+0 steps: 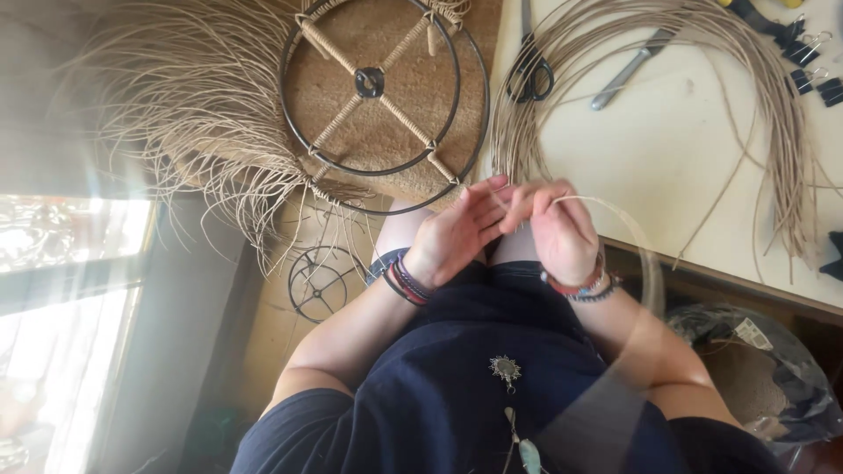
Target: Weaving natural fibers around a metal frame to create a decorative item
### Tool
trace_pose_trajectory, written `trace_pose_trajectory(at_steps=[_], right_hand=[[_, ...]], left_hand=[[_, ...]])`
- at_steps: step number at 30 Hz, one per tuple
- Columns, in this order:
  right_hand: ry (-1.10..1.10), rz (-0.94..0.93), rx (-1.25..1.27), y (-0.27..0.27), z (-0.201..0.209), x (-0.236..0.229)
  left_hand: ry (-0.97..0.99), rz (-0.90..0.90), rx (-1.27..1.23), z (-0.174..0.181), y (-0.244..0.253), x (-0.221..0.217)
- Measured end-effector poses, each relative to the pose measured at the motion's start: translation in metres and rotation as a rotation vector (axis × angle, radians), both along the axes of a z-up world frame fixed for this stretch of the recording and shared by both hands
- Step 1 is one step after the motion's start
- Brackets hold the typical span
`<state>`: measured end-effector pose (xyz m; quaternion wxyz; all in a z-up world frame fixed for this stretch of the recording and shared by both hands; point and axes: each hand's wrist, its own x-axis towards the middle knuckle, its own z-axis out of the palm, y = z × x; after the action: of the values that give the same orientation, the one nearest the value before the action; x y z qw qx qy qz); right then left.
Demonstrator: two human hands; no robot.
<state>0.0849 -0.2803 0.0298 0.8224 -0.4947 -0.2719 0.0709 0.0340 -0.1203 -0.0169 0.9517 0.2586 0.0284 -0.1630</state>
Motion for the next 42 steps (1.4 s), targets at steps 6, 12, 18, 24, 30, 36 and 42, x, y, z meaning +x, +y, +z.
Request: trace_pose_trajectory(at_steps=[6,12,18,24,30,36,42], right_hand=[[0.425,0.139,0.076,-0.051,-0.035,-0.022],[0.47,0.02,-0.221,-0.104,-0.05,-0.022],[0.453,-0.135,-0.244,-0.123,-0.051,-0.023],[0.324,-0.383,-0.367,-0.099,-0.038,-0.025],[-0.278,-0.236,-0.786,-0.028,-0.032,-0.067],[-0.406,-0.192,-0.758,-0.013,-0.032,-0.068],[-0.379,-0.171,-0.768,-0.018,-0.03,-0.065]], left_hand=[[0.124,0.097,-0.059,-0.008,0.032,-0.032],[-0.03,0.33,0.246,0.033,0.107,-0.064],[0.006,0.613,0.789,0.01,0.141,-0.057],[0.058,0.545,1.524,0.025,0.128,-0.06],[0.104,0.452,0.418,0.037,0.025,-0.045],[0.021,0.415,0.263,0.055,0.001,-0.037],[-0.099,0.464,0.243,0.05,0.001,-0.032]])
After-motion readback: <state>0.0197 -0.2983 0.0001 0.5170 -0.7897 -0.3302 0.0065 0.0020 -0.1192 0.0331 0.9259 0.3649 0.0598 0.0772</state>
